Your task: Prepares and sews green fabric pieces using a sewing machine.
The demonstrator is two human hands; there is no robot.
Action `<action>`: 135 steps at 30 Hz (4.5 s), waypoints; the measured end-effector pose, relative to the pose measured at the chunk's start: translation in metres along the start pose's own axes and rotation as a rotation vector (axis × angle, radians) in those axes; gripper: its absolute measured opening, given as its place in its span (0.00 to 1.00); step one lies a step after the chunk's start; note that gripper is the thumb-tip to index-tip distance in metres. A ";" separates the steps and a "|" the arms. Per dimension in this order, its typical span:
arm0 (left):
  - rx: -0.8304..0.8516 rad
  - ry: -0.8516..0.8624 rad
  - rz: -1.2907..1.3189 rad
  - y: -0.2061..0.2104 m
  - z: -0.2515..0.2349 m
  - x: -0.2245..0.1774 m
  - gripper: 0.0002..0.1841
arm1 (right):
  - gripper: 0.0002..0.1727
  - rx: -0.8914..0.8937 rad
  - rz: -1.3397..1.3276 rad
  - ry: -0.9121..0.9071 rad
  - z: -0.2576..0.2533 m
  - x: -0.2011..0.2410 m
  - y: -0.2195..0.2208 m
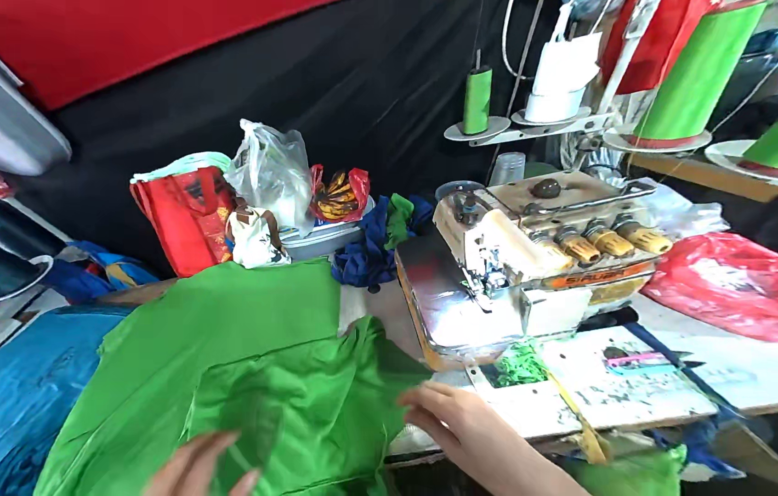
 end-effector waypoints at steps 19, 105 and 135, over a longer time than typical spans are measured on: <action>0.066 0.523 0.585 0.016 -0.112 -0.138 0.10 | 0.38 -0.213 -0.539 0.013 -0.006 0.001 -0.051; 0.320 0.539 0.503 0.148 0.017 -0.196 0.21 | 0.15 -0.185 -0.723 -0.062 0.094 0.022 -0.100; 0.013 0.405 0.592 -0.028 -0.133 -0.083 0.08 | 0.10 -0.414 -0.744 0.231 0.028 -0.053 -0.133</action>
Point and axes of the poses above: each hand's wrist, its own z-axis away from the middle knuckle, its own y-axis out of the palm, x = y × z, the point moved 6 cm from there along -z, towards the middle knuckle, and after that the axes turned 7 degrees about -z, right-handed, at the moved point
